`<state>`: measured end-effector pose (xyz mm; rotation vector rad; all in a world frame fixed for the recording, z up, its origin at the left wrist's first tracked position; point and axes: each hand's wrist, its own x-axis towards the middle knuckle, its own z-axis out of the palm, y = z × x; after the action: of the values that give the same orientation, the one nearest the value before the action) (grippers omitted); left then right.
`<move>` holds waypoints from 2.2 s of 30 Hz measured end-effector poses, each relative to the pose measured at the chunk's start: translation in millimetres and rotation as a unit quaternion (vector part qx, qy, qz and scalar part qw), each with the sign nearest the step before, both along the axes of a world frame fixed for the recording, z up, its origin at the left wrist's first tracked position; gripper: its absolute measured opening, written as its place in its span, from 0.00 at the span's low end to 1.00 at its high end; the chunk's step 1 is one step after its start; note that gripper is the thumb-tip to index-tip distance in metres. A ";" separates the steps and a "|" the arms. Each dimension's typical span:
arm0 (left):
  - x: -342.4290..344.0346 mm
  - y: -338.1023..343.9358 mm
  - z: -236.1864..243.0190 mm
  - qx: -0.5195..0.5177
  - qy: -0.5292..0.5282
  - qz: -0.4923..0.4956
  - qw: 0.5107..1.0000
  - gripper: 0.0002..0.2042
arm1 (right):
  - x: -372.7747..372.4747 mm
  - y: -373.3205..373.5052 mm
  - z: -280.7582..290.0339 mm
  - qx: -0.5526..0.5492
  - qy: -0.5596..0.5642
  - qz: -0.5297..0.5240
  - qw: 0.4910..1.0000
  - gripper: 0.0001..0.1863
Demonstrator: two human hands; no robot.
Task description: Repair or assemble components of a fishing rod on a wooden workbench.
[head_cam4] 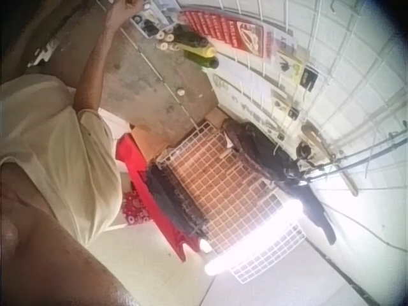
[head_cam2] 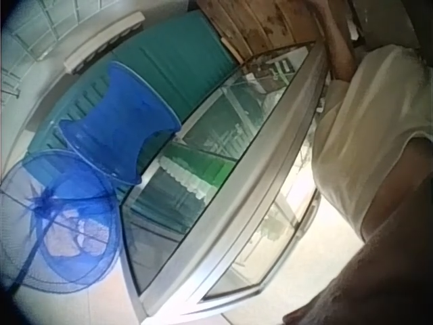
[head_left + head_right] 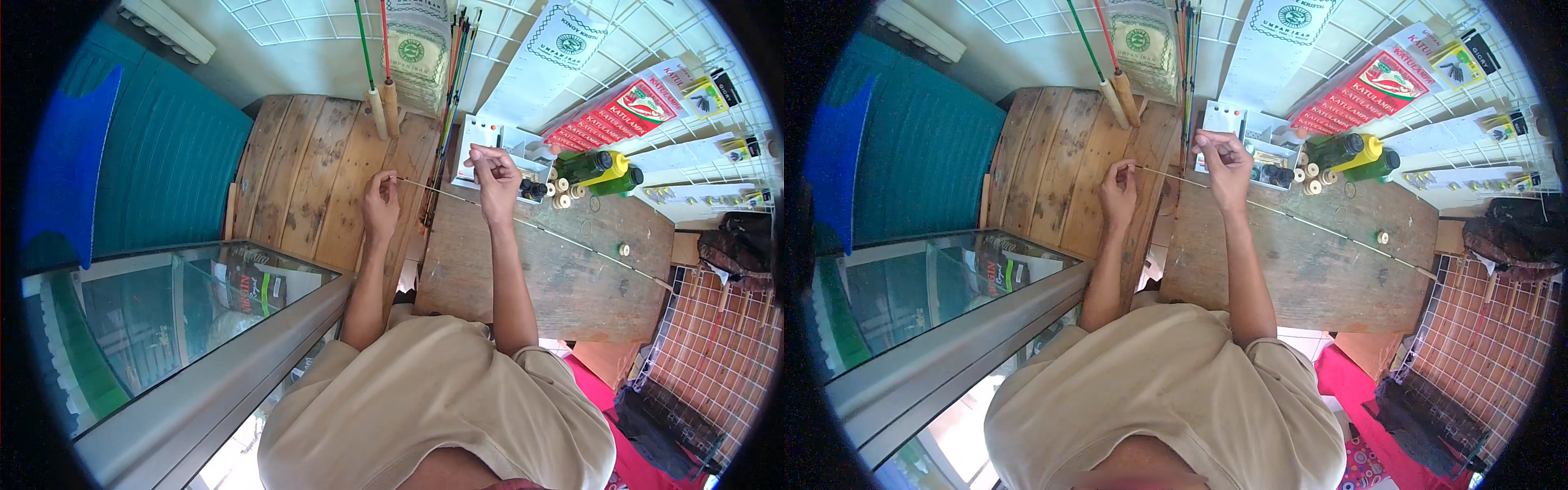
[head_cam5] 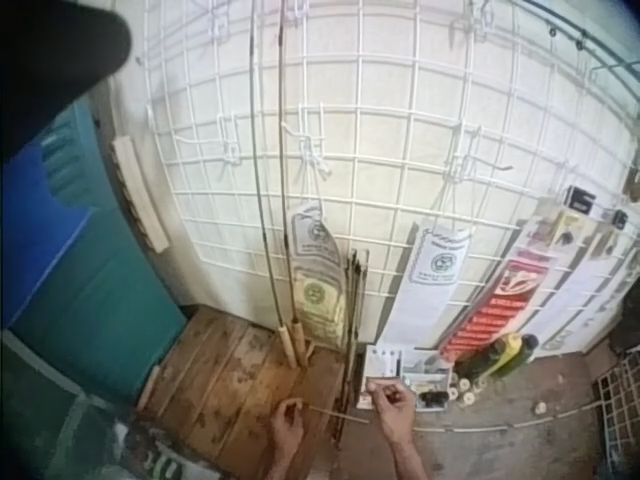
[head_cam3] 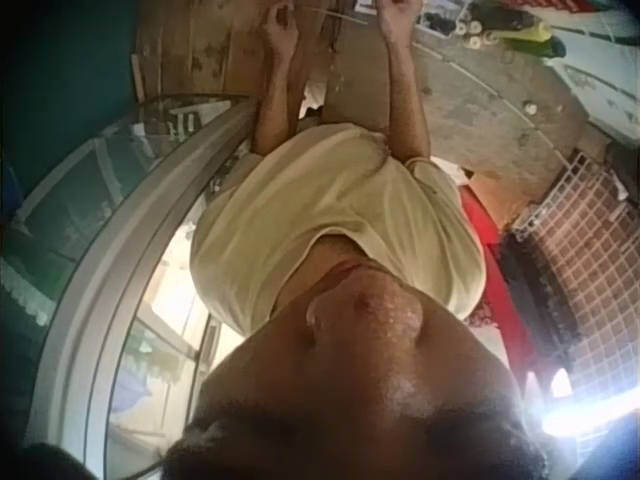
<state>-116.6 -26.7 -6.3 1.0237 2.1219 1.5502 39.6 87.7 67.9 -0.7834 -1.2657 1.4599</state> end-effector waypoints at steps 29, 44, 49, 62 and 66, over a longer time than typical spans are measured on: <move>-6.0 5.0 33.9 0.069 0.019 0.018 0.997 0.06 | -20.9 -18.7 -24.7 0.043 -0.106 0.048 0.992 0.06; -4.2 -1.2 14.0 -0.004 0.056 0.017 0.998 0.06 | 1.6 1.9 -10.6 0.073 -0.085 -0.018 0.994 0.04; -3.5 1.5 20.7 0.036 0.032 0.006 0.999 0.06 | -7.2 -6.7 3.5 0.273 -0.220 -0.009 0.936 0.02; -6.8 7.0 38.7 0.084 -0.098 -0.009 0.992 0.07 | -37.6 -30.0 -16.6 0.253 -0.271 0.065 0.926 0.05; -9.2 6.6 36.1 0.153 -0.184 0.017 0.971 0.06 | -36.2 -31.3 -16.7 0.216 -0.321 0.080 0.919 0.05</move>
<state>-125.8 -20.1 29.8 0.7155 1.6928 1.9530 3.4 56.4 51.2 -0.9000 -2.1055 0.9963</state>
